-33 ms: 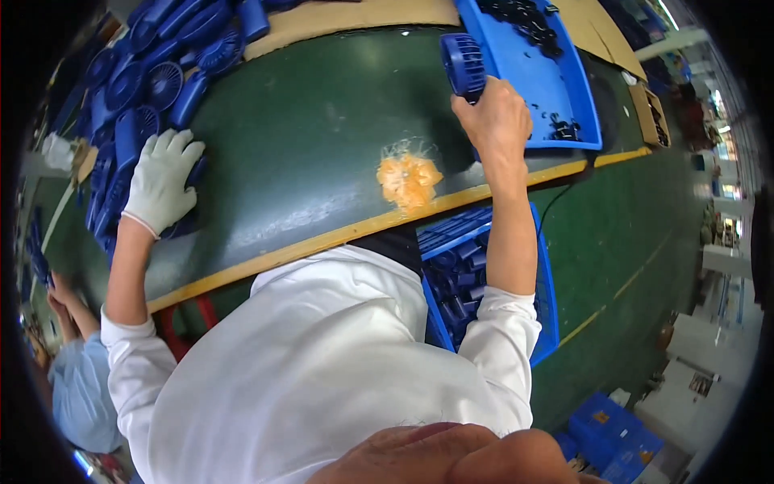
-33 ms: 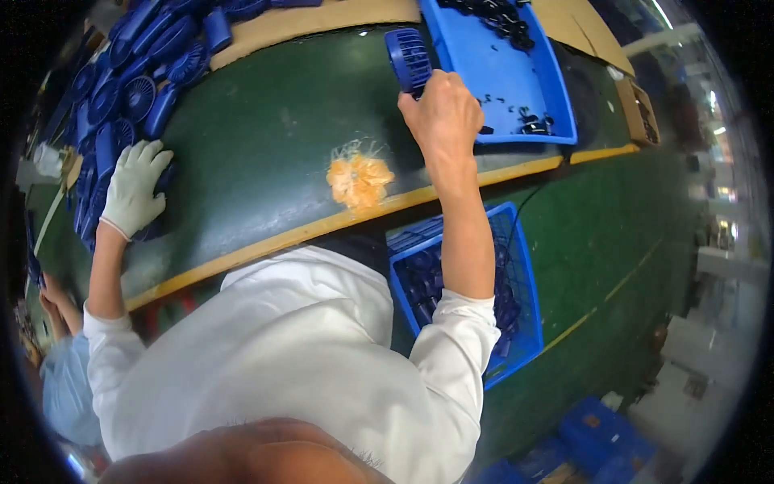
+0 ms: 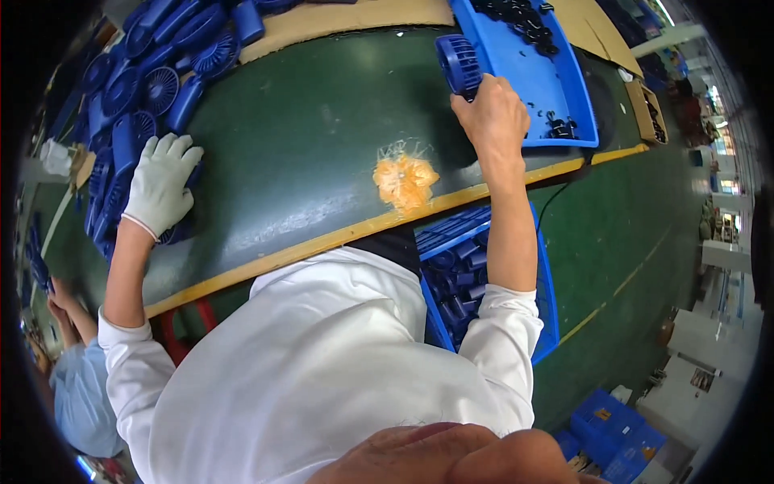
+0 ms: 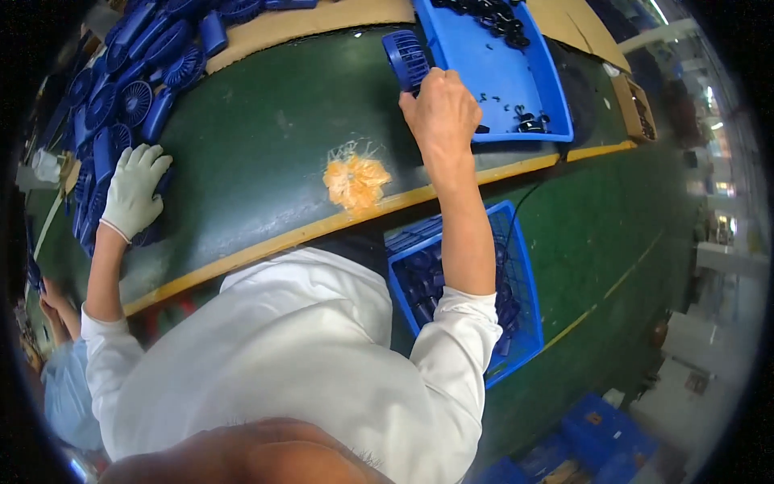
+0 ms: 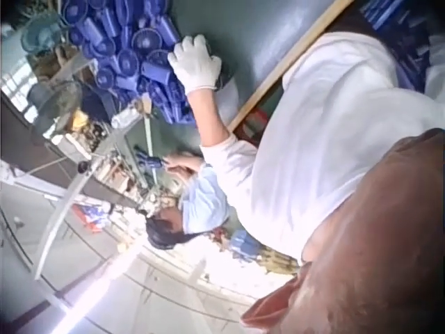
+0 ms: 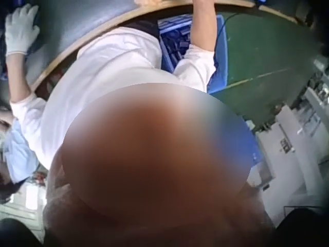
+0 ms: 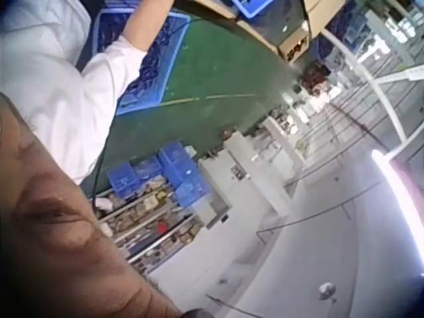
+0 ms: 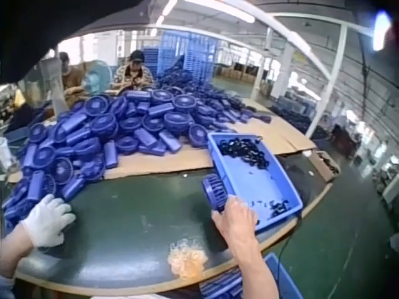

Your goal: The person assembles portable fans by hand, picking up a fan body and a black clip, fitting the clip onto the fan, and placing the assembled unit into a blue crate. They repeat this process, occasionally moving fans on the table to reach others.

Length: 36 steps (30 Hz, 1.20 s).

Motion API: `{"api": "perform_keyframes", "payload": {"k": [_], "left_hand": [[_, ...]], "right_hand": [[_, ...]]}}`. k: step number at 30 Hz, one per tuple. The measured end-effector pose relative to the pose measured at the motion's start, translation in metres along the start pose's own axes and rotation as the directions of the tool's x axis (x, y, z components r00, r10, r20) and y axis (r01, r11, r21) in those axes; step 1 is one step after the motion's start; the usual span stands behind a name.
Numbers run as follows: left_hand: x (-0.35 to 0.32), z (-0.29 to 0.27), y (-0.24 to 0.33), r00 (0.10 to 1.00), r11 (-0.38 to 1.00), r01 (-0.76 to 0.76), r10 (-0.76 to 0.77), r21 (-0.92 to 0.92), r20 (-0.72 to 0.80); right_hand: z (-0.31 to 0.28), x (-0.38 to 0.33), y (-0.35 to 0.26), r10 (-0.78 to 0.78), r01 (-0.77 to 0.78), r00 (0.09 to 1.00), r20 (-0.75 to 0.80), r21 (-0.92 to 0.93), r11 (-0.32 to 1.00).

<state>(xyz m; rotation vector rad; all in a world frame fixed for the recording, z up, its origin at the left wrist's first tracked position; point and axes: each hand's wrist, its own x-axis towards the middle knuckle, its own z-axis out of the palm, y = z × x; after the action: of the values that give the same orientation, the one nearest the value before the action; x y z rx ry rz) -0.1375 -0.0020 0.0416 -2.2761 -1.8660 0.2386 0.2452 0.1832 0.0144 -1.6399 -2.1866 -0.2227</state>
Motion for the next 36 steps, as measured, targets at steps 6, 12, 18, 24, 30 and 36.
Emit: {"api": "perform_keyframes", "payload": {"k": [6,12,18,24,30,36], "left_hand": [[0.029,0.015,-0.013,0.903,0.958,-0.156,0.040,0.240,0.429],[0.036,-0.042,-0.007,0.962,0.967,-0.166,0.117,-0.191,-0.246],[0.011,-0.019,0.031,0.721,0.641,-0.186,-0.426,-0.745,-0.546],[0.000,0.011,0.067,0.807,0.671,0.015,-0.446,-0.741,-0.388],[0.010,0.014,0.068,0.950,0.818,0.133,-0.266,-0.560,-0.163],[0.040,0.021,0.071,0.963,0.818,0.153,-0.249,-0.554,-0.102]], "right_hand": [[0.001,0.006,0.002,-0.004,0.004,1.000,-0.006,-0.104,0.995],[0.000,0.059,0.072,0.038,-0.038,0.994,-0.102,0.000,0.999],[0.044,0.130,0.142,0.035,-0.038,0.999,-0.021,-0.155,0.987],[0.079,0.198,0.181,0.002,-0.043,0.976,-0.218,-0.181,0.982],[0.089,0.272,0.191,0.395,-0.408,0.908,-0.140,-0.077,0.910],[0.106,0.303,0.214,0.538,-0.540,0.842,0.044,0.044,0.841]]}}
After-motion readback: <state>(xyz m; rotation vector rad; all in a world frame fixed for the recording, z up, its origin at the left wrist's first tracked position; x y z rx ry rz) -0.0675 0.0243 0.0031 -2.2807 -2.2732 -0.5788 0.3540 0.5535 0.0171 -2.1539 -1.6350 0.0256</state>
